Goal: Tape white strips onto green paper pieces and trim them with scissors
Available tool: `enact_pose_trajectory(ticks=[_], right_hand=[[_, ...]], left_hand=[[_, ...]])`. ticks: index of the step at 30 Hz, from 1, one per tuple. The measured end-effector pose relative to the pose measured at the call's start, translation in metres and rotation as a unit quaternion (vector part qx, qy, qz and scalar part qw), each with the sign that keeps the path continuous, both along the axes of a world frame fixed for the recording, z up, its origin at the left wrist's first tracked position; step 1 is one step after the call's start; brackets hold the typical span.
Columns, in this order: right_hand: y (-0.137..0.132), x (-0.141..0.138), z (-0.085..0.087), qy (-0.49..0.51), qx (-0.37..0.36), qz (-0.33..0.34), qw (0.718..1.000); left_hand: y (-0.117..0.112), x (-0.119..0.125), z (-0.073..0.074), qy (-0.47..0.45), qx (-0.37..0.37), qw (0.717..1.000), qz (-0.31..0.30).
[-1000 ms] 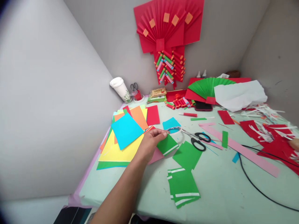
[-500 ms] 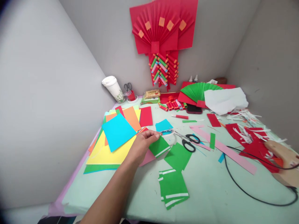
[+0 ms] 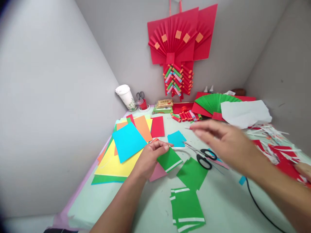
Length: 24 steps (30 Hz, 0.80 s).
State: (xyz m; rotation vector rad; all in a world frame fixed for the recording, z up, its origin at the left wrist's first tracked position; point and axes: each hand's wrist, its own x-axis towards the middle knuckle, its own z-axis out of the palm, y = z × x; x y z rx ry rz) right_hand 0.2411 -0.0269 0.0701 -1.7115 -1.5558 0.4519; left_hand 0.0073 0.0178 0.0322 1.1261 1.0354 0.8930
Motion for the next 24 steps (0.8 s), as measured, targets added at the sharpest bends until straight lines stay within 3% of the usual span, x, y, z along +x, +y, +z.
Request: enact_pose_trajectory(ticks=[4,6,9,14,16,18,21,24], right_hand=[[-0.001,-0.025,-0.05,0.085,-0.067,0.11,0.988],[-0.003,-0.032,-0.067,0.107,-0.07,0.126,0.984],[-0.003,-0.031,-0.077,0.128,-0.089,0.129,0.979],[-0.001,-0.003,-0.082,0.17,-0.112,0.024,0.979],[0.0,0.005,-0.083,0.207,-0.099,-0.009,0.973],[-0.001,0.008,-0.082,0.241,-0.091,-0.035,0.966],[-0.001,0.007,-0.08,0.257,-0.089,-0.052,0.961],[-0.002,0.004,-0.078,0.264,-0.087,-0.042,0.96]], left_hand=[[-0.004,0.003,0.002,-0.035,-0.043,0.998,-0.029],[-0.005,0.004,0.002,-0.046,-0.071,0.996,-0.037],[-0.004,0.004,0.002,-0.032,-0.079,0.996,-0.032],[-0.003,0.001,0.003,0.068,-0.027,0.997,-0.011],[-0.006,0.002,0.002,0.089,-0.038,0.993,-0.064],[-0.011,0.003,0.001,0.117,-0.058,0.979,-0.159],[-0.019,0.006,-0.001,0.184,-0.066,0.932,-0.306],[-0.024,0.009,-0.003,0.271,-0.015,0.891,-0.363]])
